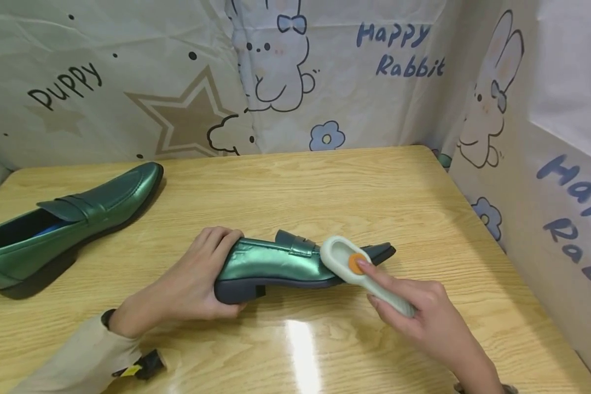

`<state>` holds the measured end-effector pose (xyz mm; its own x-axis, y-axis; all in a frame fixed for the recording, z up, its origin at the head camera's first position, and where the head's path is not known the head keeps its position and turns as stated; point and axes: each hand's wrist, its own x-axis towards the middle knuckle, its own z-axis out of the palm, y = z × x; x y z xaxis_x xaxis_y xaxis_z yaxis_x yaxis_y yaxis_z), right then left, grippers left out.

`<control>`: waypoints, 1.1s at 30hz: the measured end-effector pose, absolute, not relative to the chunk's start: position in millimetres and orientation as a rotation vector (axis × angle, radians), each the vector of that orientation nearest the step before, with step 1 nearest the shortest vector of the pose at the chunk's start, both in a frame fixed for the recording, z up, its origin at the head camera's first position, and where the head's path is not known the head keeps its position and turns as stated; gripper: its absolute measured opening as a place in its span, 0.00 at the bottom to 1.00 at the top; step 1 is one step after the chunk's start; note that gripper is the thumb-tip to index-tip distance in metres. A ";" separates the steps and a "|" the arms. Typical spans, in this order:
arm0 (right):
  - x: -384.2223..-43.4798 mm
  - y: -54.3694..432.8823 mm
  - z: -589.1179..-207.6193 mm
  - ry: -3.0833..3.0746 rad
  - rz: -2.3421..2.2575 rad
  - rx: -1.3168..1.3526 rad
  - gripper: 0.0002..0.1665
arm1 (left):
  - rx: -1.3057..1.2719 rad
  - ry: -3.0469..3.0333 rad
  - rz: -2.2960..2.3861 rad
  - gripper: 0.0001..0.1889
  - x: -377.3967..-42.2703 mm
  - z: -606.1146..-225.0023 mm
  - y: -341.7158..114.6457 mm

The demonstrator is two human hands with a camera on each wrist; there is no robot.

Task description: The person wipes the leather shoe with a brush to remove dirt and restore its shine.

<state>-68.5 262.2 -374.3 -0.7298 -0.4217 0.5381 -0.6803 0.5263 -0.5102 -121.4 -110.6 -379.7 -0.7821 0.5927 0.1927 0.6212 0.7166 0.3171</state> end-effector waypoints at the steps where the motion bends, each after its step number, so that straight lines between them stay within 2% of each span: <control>1: -67.2 260.3 -374.4 -2.426 1.050 0.941 0.32 | -1.004 -2.837 -0.566 0.57 -121.1 -379.8 -110.7; 7: -68.1 264.4 -372.7 -2.409 1.030 0.980 0.30 | -1.005 -2.833 -0.561 0.57 -120.3 -379.9 -109.6; 14: -73.8 281.7 -367.9 -2.486 0.849 0.739 0.33 | -0.994 -2.846 -0.562 0.57 -119.5 -379.6 -109.9; 19: -72.5 284.0 -365.6 -2.523 0.786 0.667 0.35 | -0.995 -2.849 -0.561 0.57 -119.8 -379.2 -110.0; 23: -67.7 276.2 -366.6 -2.545 0.870 0.718 0.36 | -0.992 -2.858 -0.564 0.57 -119.9 -379.2 -110.2; 29: -65.5 265.9 -370.5 -2.463 1.014 0.935 0.33 | -0.996 -2.849 -0.553 0.57 -119.7 -378.7 -110.5; 33: -65.3 270.2 -367.2 -2.493 0.983 0.891 0.35 | -0.992 -2.849 -0.562 0.57 -119.9 -378.5 -109.6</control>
<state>-65.3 270.2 -367.2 -0.7558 -0.4347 0.4898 -0.6520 0.5695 -0.5005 -119.9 -109.6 -378.5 -0.7886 0.5862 0.1855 0.6128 0.7242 0.3163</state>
